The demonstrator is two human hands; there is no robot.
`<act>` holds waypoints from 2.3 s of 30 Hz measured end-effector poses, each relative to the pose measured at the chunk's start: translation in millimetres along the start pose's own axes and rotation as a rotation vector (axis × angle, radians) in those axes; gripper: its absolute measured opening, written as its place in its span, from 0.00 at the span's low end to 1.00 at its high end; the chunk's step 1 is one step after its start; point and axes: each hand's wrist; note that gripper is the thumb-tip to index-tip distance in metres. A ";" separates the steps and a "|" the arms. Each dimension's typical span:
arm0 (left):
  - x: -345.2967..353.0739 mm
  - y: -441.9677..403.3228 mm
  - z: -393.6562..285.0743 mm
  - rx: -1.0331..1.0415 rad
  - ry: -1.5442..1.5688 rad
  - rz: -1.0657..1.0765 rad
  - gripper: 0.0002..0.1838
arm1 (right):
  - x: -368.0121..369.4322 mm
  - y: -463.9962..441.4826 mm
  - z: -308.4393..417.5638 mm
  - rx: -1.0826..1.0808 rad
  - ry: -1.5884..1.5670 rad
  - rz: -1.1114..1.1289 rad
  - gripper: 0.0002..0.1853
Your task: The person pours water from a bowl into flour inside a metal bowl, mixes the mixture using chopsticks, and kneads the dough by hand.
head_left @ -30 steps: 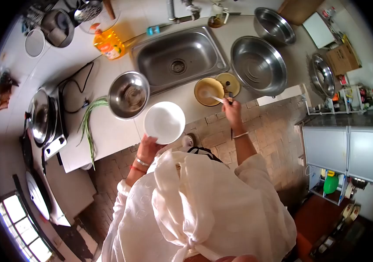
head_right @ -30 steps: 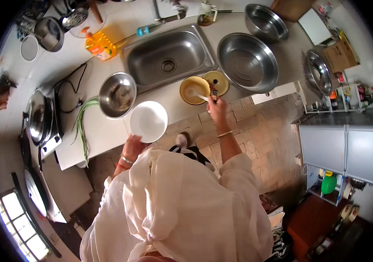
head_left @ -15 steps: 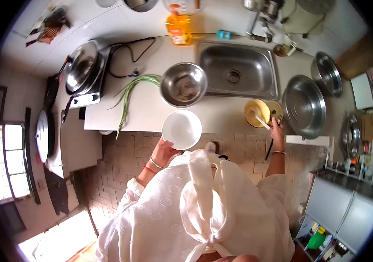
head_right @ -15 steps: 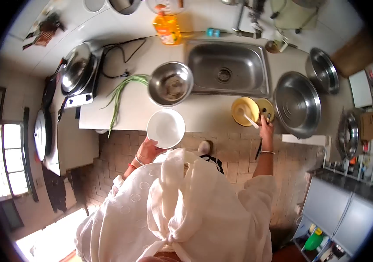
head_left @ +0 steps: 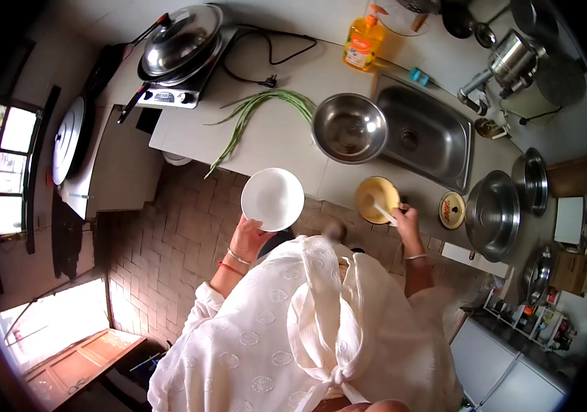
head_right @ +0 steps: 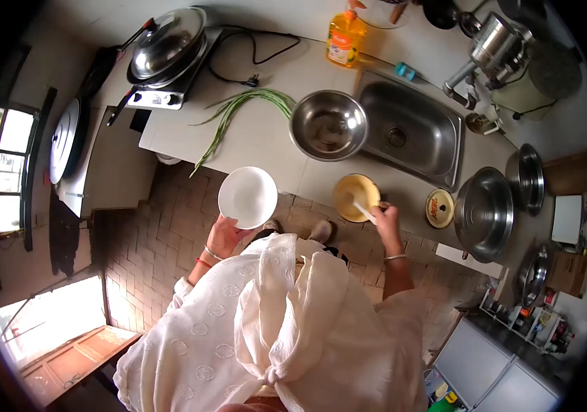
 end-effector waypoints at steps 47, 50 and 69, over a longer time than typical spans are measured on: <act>-43.9 4.5 -14.1 0.087 0.025 -0.138 0.31 | -126.1 -80.3 -81.4 0.054 0.684 -0.782 0.16; -44.6 18.4 -22.8 0.135 0.033 -0.165 0.32 | -80.8 -43.2 -31.4 -0.006 0.526 -0.640 0.15; -118.8 44.4 -54.3 0.265 0.190 -0.156 0.33 | 337.0 -73.3 189.6 -0.589 0.936 0.142 0.07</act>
Point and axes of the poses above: each hand's wrist, its own y-axis away from the middle knuckle, its own x-axis out of the palm, z = x × y, and after that the axes turned 9 degrees about x, right-handed
